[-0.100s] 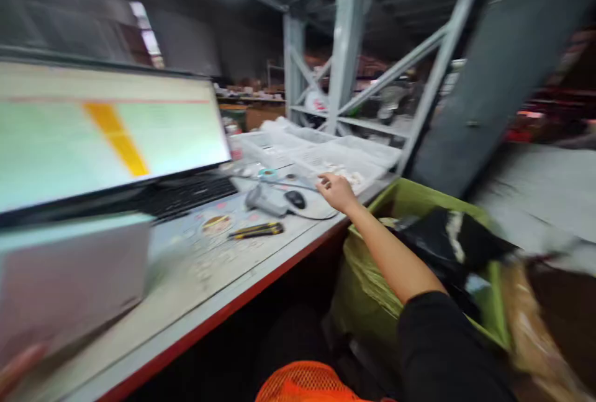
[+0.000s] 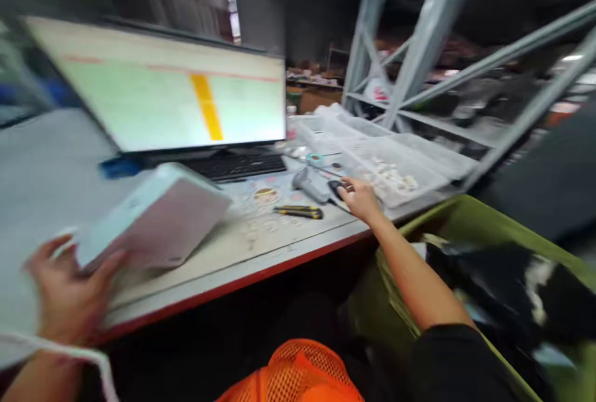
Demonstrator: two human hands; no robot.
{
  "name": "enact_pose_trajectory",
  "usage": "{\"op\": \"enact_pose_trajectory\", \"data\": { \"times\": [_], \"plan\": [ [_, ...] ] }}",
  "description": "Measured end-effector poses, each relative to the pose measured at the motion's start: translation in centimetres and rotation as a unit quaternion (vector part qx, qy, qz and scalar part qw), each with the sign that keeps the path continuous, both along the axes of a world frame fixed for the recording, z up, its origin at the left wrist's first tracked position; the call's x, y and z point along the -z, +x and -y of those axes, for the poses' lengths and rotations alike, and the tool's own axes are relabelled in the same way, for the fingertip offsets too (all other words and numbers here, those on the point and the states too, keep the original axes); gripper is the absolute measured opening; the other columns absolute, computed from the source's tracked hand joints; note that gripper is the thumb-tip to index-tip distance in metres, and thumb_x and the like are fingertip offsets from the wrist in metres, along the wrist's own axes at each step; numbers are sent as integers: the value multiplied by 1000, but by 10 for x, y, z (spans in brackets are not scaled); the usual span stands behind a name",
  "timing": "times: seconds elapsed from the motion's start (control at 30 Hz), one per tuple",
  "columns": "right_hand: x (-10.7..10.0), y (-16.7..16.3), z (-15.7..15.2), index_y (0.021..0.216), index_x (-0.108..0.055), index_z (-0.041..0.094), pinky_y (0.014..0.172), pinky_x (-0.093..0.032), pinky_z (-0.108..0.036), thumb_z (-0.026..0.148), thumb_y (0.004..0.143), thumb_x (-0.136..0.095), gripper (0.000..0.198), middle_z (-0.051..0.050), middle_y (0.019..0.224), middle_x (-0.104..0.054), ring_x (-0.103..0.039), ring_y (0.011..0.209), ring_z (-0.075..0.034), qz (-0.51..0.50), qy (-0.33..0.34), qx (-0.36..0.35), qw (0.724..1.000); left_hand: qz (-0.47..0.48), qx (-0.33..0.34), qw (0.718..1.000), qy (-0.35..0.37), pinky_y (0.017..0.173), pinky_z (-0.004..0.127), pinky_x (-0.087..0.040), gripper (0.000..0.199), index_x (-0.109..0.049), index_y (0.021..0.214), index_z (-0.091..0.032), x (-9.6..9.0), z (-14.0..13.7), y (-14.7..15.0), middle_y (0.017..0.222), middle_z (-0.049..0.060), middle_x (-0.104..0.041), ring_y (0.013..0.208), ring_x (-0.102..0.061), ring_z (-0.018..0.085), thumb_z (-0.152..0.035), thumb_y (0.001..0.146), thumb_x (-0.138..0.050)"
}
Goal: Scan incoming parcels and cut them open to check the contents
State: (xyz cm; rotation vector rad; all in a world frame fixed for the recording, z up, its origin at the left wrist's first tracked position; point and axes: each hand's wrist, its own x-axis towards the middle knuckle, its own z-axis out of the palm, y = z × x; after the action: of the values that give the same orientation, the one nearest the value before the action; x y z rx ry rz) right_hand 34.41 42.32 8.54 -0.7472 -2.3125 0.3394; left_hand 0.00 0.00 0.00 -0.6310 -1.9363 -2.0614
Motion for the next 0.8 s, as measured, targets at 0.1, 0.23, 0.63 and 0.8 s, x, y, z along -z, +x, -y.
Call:
{"op": "enact_pose_trajectory", "data": {
  "times": [0.1,0.23,0.63,0.8],
  "plan": [
    [29,-45,1,133,-70,13,108,-54,-44,37,94,-66,46,-17,127,-76,-72,117,-31,45,23,-38,998,10,-20,1000,17,92,32,-58,113,-40,147,-25,3,30,23,137,10,-60,110,-68,22,-69,59,-95],
    [51,-86,3,150,-56,7,119,-44,-47,45,99,-61,65,-23,151,-60,-55,143,-36,138,15,-4,990,47,22,997,-49,112,42,-51,108,-39,151,-22,-1,14,40,149,18,-57,133,-62,31,-73,69,-87],
    [36,-146,23,140,-58,3,95,-53,-44,40,98,-57,56,-30,133,-68,-67,124,-41,308,-45,95,946,81,84,976,-183,115,50,-49,95,-36,151,-16,7,22,49,147,21,-60,135,-60,35,-75,85,-70],
    [6,-105,66,111,-72,18,79,-52,-37,50,98,-56,38,-13,99,-77,-73,92,-31,290,-28,-103,951,33,152,968,-196,119,50,-44,104,-28,158,-12,3,23,53,156,26,-49,144,-50,38,-91,91,-43]
  ]
}}
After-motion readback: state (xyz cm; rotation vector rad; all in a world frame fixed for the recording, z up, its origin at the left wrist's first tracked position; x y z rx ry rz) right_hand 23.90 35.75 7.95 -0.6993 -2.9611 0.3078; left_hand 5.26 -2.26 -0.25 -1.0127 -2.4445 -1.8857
